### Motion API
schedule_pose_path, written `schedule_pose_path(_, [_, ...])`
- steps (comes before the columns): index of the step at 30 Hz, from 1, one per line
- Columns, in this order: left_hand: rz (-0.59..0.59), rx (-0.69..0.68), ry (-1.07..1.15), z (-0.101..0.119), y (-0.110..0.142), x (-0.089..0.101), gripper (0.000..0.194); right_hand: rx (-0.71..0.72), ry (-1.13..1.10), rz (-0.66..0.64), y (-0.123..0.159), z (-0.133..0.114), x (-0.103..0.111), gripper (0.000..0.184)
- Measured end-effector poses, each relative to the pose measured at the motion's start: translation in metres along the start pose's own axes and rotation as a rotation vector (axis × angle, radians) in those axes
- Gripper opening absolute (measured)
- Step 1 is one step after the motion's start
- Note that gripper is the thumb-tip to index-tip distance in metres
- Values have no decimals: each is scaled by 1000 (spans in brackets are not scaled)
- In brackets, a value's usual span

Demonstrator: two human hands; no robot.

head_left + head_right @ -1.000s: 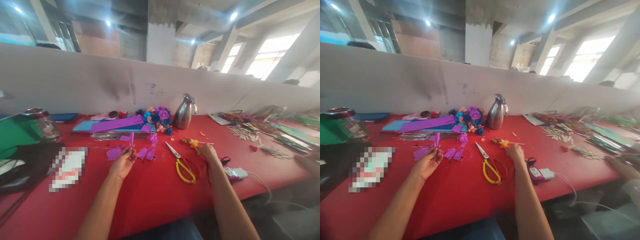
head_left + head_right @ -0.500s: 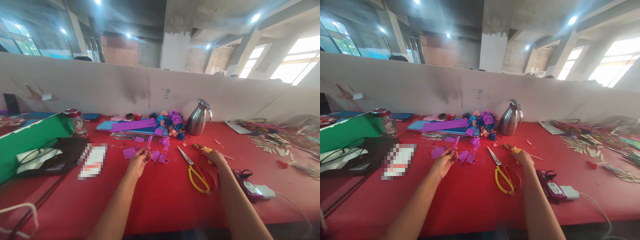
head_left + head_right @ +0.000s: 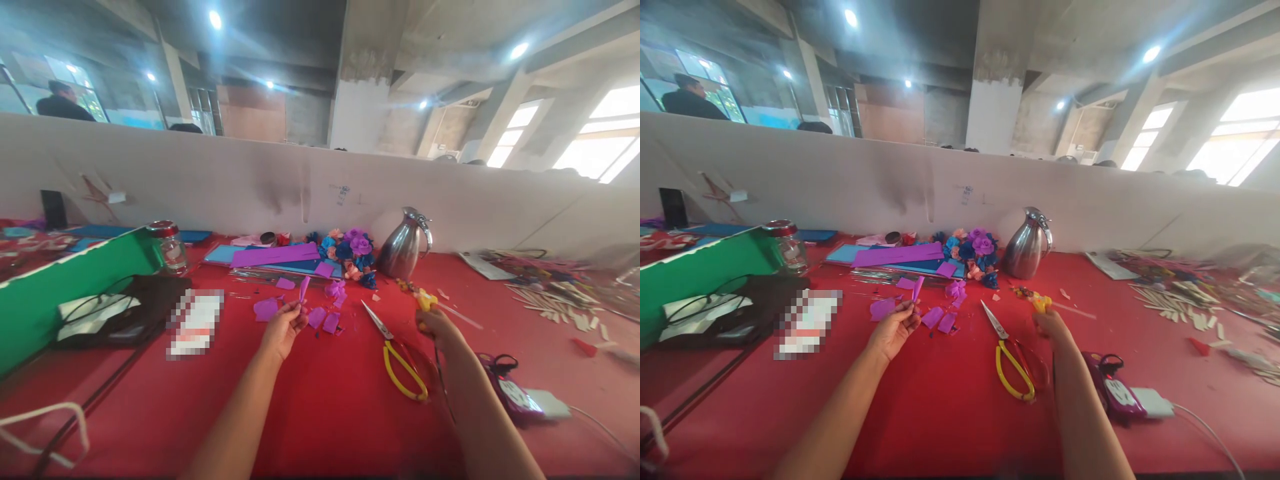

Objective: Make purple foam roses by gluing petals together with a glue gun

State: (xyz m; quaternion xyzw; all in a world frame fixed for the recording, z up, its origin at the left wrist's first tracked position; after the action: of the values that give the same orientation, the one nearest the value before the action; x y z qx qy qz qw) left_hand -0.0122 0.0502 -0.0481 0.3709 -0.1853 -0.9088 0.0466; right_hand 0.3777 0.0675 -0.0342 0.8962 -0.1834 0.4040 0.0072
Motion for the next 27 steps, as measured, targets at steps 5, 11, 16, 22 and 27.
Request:
schedule_pose_path(5, [-6, -25, -59, 0, -3, -1, 12, 62, -887, -160, 38, -70, -37, 21])
schedule_pose_path(11, [-11, -64, -114, 2, -5, 3, 9, 85, -1063, -353, 84, -152, -88, 41])
schedule_pose_path(16, [-17, -78, -146, 2, -8, 4, 17, 294, -1013, -325, 97, -171, -91, 41])
schedule_pose_path(22, [-24, -95, -219, 2, -5, -3, 21, 427, -890, -252, 100, -164, -94, 28])
schedule_pose_path(27, [-12, -140, -297, 3, -1, -6, 21, 439, -786, -216, 98, -152, -105, 29])
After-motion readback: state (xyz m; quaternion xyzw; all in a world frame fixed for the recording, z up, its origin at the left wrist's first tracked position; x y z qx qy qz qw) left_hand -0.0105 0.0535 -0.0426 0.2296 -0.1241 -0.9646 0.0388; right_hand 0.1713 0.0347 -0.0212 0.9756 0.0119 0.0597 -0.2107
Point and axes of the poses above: each hand's wrist, its own y-axis away from the middle knuckle, its own x-axis out of the back of the hand, z = x × y, the point moved 7 cm from there along -y, towards the middle knuckle, and after that the axes turned 8 degrees about x, right-handed, at the moved point
